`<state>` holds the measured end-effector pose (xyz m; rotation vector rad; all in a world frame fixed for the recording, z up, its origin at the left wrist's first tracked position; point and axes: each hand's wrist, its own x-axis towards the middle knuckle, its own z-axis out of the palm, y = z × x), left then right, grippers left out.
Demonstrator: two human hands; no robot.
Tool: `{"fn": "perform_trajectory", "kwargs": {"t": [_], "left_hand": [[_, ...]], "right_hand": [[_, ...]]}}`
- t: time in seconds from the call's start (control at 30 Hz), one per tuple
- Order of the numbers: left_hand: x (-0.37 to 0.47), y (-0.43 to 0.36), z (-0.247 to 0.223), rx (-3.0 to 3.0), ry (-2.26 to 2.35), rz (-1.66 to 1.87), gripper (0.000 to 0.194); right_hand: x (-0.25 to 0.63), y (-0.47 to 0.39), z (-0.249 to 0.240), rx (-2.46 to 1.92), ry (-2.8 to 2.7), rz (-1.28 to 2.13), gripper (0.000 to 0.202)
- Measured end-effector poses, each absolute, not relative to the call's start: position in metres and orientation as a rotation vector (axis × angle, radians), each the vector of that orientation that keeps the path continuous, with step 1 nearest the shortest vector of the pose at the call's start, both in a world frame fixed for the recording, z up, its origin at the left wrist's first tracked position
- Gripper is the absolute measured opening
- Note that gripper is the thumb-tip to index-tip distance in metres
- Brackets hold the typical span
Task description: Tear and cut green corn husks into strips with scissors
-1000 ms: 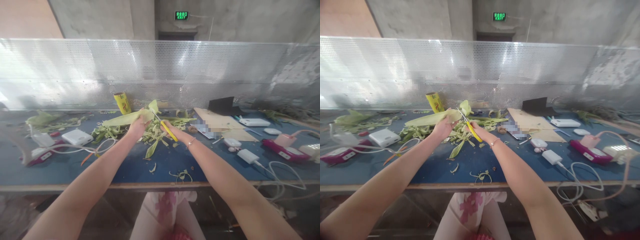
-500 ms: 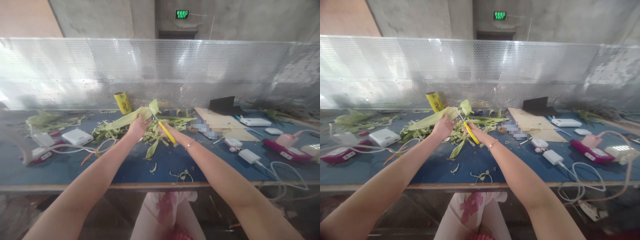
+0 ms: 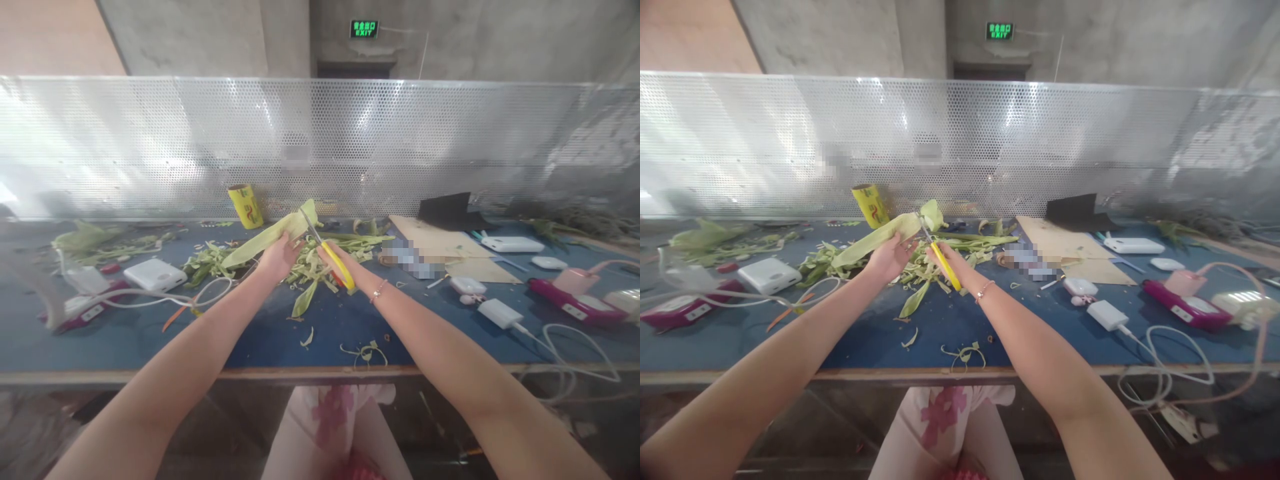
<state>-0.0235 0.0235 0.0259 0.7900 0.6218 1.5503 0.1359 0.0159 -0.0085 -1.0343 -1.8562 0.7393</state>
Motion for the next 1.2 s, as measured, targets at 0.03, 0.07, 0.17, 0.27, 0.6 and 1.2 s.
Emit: {"fn": "perform_trajectory", "kwargs": {"t": [0.03,0.07,0.17,0.27,0.6,1.2], "left_hand": [[-0.023,0.023,0.026,0.784,0.627,1.544,0.018],[-0.022,0.022,0.026,0.779,0.628,1.538,0.017],[-0.021,0.021,0.027,0.767,0.621,1.53,0.016],[-0.022,0.023,0.025,0.754,0.616,1.519,0.014],[-0.022,0.022,0.025,0.741,0.65,1.484,0.016],[-0.022,0.018,0.024,0.816,0.64,1.413,0.019]], "right_hand": [[0.135,0.014,-0.008,-1.046,-1.848,0.767,0.035],[0.135,0.012,-0.006,-1.063,-1.843,0.778,0.035],[0.134,0.006,-0.001,-1.115,-1.848,0.723,0.034],[0.134,0.001,0.004,-1.144,-1.848,0.737,0.033],[0.132,-0.002,0.01,-1.221,-1.81,0.758,0.034],[0.136,0.005,0.001,-1.066,-1.902,0.575,0.029]]}}
